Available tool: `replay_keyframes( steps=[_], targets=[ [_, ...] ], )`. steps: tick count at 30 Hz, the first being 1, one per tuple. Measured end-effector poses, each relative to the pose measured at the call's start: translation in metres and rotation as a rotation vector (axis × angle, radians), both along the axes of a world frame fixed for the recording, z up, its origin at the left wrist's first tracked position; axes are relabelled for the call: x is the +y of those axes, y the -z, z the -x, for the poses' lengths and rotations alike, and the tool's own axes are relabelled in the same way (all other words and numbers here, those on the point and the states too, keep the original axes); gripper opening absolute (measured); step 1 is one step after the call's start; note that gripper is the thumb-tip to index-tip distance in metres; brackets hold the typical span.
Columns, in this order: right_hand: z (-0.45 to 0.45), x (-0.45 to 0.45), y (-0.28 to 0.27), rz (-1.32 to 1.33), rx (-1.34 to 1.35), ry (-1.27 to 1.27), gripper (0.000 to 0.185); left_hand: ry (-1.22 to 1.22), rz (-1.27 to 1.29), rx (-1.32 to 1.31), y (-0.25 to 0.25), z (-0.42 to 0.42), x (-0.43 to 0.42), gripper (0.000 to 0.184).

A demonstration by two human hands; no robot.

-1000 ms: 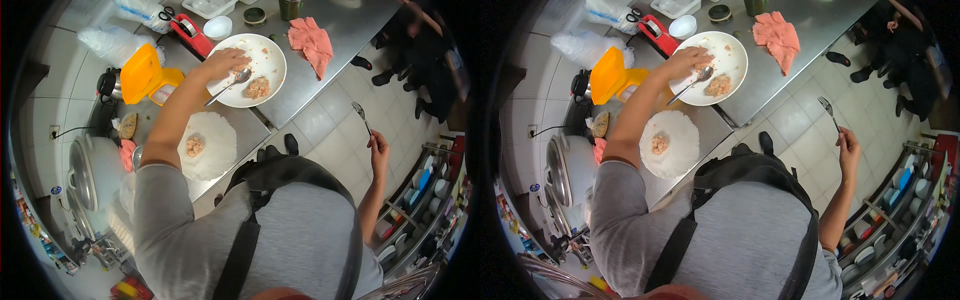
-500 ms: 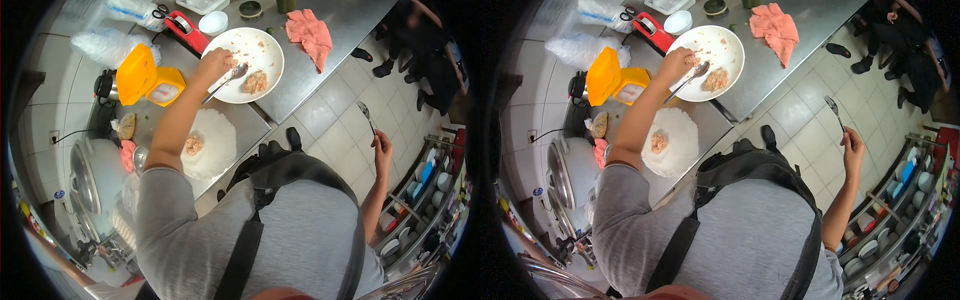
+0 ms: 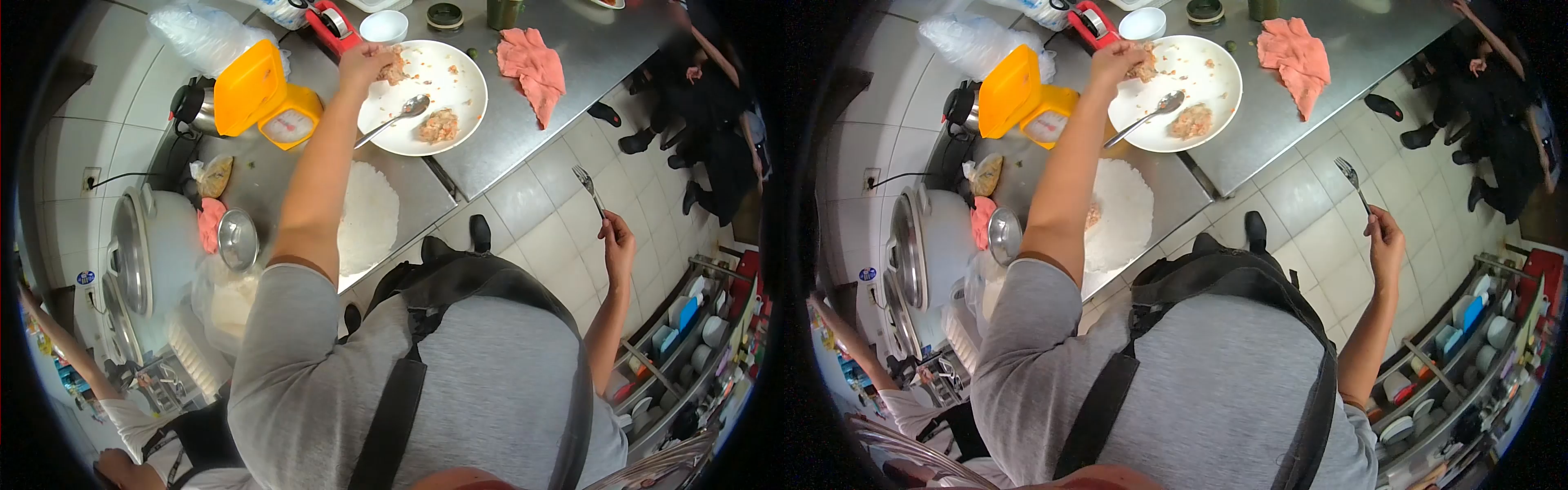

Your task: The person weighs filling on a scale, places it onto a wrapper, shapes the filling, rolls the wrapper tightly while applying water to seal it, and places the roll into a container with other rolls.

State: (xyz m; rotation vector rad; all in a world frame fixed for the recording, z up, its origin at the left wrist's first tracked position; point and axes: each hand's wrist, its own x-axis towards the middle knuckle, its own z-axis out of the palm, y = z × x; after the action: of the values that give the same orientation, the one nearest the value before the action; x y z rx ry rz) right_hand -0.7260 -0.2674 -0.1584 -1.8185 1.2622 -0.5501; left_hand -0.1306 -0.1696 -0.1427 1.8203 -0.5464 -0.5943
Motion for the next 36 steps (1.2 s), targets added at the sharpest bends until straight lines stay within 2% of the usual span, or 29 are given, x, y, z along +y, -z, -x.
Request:
replay_keyframes(
  steps=[2, 6, 8, 11, 13, 15, 16, 17, 18, 20, 26, 29, 32, 36],
  targets=[
    [-0.002, -0.002, -0.001, -0.003, 0.003, -0.012, 0.023, 0.070, 0.131, 0.055, -0.033, -0.003, 0.009, 0.033],
    [0.001, -0.006, 0.007, 0.005, -0.024, -0.032, 0.025, 0.051, 0.172, -0.048, -0.134, -0.021, 0.060, 0.033],
    [0.003, -0.008, 0.007, 0.009, -0.018, -0.035, 0.025, 0.118, 0.159, -0.102, -0.163, -0.065, 0.096, 0.029],
    [0.000, -0.008, 0.003, -0.005, -0.042, -0.034, 0.024, 0.036, 0.043, -0.175, -0.199, -0.082, 0.142, 0.029],
    [0.000, -0.008, 0.002, 0.002, -0.070, -0.065, 0.024, -0.015, 0.062, -0.199, -0.183, -0.107, 0.164, 0.031],
    [0.001, -0.010, 0.003, 0.015, -0.063, -0.059, 0.024, 0.021, -0.097, -0.249, -0.155, -0.137, 0.175, 0.026],
    [0.001, -0.009, 0.001, 0.019, -0.062, -0.063, 0.024, 0.014, -0.257, -0.304, -0.150, -0.139, 0.177, 0.037],
    [0.001, -0.006, -0.001, 0.006, -0.063, -0.057, 0.025, 0.011, -0.256, -0.302, -0.143, -0.140, 0.177, 0.037],
    [0.003, -0.003, -0.002, -0.009, -0.061, -0.050, 0.026, 0.027, -0.349, -0.432, -0.134, -0.141, 0.176, 0.041],
    [0.008, 0.001, 0.001, 0.017, -0.039, -0.049, 0.026, 0.068, -0.517, -0.715, -0.129, -0.134, 0.173, 0.047],
    [0.027, 0.013, 0.021, 0.053, -0.060, -0.061, 0.026, 0.124, -0.629, -0.893, -0.131, -0.144, 0.171, 0.043],
    [0.027, 0.026, 0.011, 0.017, -0.055, -0.039, 0.026, 0.114, -0.597, -0.737, -0.120, -0.175, 0.177, 0.034],
    [0.024, 0.037, 0.003, -0.057, -0.036, 0.012, 0.025, 0.059, -0.726, -0.880, -0.130, -0.153, 0.174, 0.031],
    [0.022, 0.043, 0.000, -0.039, -0.002, 0.022, 0.026, -0.008, -0.756, -0.876, -0.143, -0.131, 0.170, 0.029]
  ],
)
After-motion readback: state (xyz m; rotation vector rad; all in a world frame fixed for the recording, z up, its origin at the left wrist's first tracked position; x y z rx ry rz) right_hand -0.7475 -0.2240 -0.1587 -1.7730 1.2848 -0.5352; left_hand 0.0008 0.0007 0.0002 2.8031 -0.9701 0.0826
